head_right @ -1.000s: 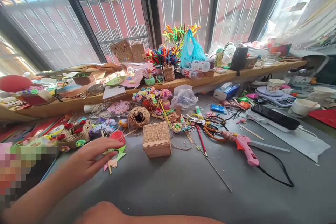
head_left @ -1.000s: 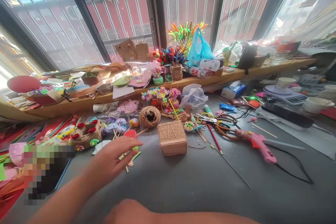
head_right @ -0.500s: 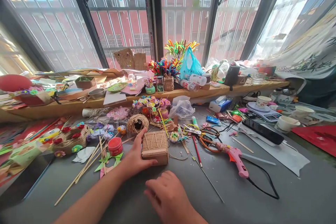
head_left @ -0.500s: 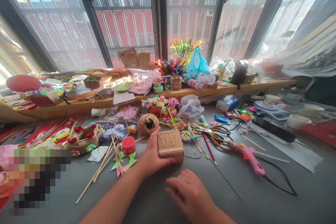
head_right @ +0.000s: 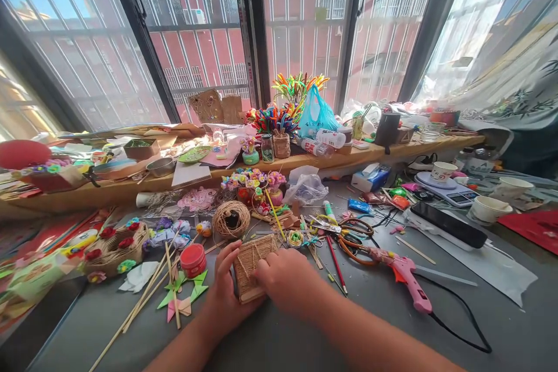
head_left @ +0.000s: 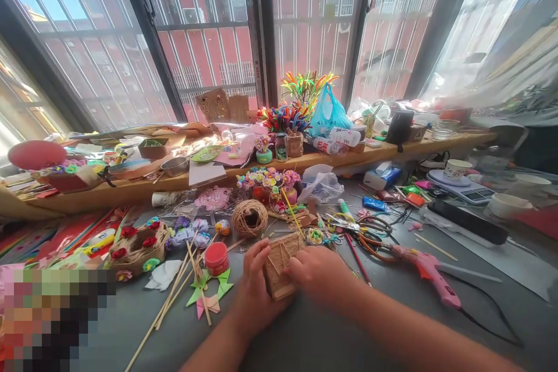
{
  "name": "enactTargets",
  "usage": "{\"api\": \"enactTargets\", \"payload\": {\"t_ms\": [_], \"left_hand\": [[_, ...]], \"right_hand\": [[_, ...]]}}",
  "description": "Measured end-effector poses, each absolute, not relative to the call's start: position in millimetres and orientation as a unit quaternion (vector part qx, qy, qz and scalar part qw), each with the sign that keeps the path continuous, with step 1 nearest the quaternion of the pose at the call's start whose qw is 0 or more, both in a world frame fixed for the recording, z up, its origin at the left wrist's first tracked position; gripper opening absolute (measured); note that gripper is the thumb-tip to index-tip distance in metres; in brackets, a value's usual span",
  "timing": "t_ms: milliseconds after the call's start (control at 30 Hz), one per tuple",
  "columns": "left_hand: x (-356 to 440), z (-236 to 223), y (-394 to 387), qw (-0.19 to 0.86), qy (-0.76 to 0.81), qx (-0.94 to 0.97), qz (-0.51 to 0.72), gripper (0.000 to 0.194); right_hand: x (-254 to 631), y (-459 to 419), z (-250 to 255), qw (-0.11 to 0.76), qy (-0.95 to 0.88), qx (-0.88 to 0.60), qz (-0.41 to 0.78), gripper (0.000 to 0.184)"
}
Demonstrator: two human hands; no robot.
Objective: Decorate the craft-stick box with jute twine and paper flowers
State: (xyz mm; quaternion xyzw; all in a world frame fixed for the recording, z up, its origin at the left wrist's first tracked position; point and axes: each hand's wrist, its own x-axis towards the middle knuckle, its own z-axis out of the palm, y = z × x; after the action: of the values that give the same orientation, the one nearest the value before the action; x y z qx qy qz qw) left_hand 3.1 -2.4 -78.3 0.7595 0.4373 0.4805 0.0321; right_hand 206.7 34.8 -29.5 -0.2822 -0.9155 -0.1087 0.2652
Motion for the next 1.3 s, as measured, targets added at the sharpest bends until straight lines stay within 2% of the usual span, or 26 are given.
{"api": "enactTargets", "payload": {"t_ms": [167, 300, 367, 433, 600, 733, 833, 1000, 1200, 1300], "left_hand": [[4.5, -81.6, -1.4, 0.045, 0.435, 0.747, 0.501, 0.099], [1.7, -82.4, 0.0, 0.064, 0.427, 0.749, 0.503, 0.097], [0.3, -82.9, 1.4, 0.086, 0.437, 0.743, 0.499, 0.100], [-0.3, -83.3, 2.9, 0.115, 0.454, 0.728, 0.502, 0.103], [0.0, -83.2, 6.1, 0.180, 0.486, 0.683, 0.515, 0.105], [-0.6, -82.6, 8.3, 0.229, 0.501, 0.660, 0.511, 0.101], [-0.1, -82.3, 9.6, 0.227, 0.508, 0.656, 0.510, 0.097], [1.5, -78.9, 11.0, 0.247, 0.507, 0.635, 0.529, 0.092], [1.5, -73.1, 11.7, 0.283, 0.482, 0.624, 0.545, 0.084], [1.6, -71.8, 10.4, 0.289, 0.488, 0.626, 0.535, 0.086]], "right_hand": [[224.4, 44.9, -18.7, 0.291, -0.917, -0.253, -0.107, 0.033], [258.5, 32.1, -19.0, 0.377, -0.848, -0.361, -0.095, 0.042], [268.5, 18.3, -28.4, 0.447, -0.770, -0.455, -0.036, 0.041], [268.4, 4.7, -42.3, 0.475, -0.744, -0.468, 0.048, 0.040], [242.2, -6.2, -70.9, 0.405, -0.806, -0.416, 0.118, 0.042], [226.1, 5.0, -83.1, 0.362, -0.814, -0.444, 0.095, 0.043], [219.6, 13.1, -90.4, 0.390, -0.806, -0.439, 0.072, 0.046], [221.3, 18.3, -94.1, 0.447, -0.780, -0.426, 0.102, 0.050], [242.8, 20.0, -90.0, 0.557, -0.645, -0.505, 0.137, 0.037], [239.4, 16.1, -80.3, 0.559, -0.650, -0.491, 0.152, 0.033]]}}
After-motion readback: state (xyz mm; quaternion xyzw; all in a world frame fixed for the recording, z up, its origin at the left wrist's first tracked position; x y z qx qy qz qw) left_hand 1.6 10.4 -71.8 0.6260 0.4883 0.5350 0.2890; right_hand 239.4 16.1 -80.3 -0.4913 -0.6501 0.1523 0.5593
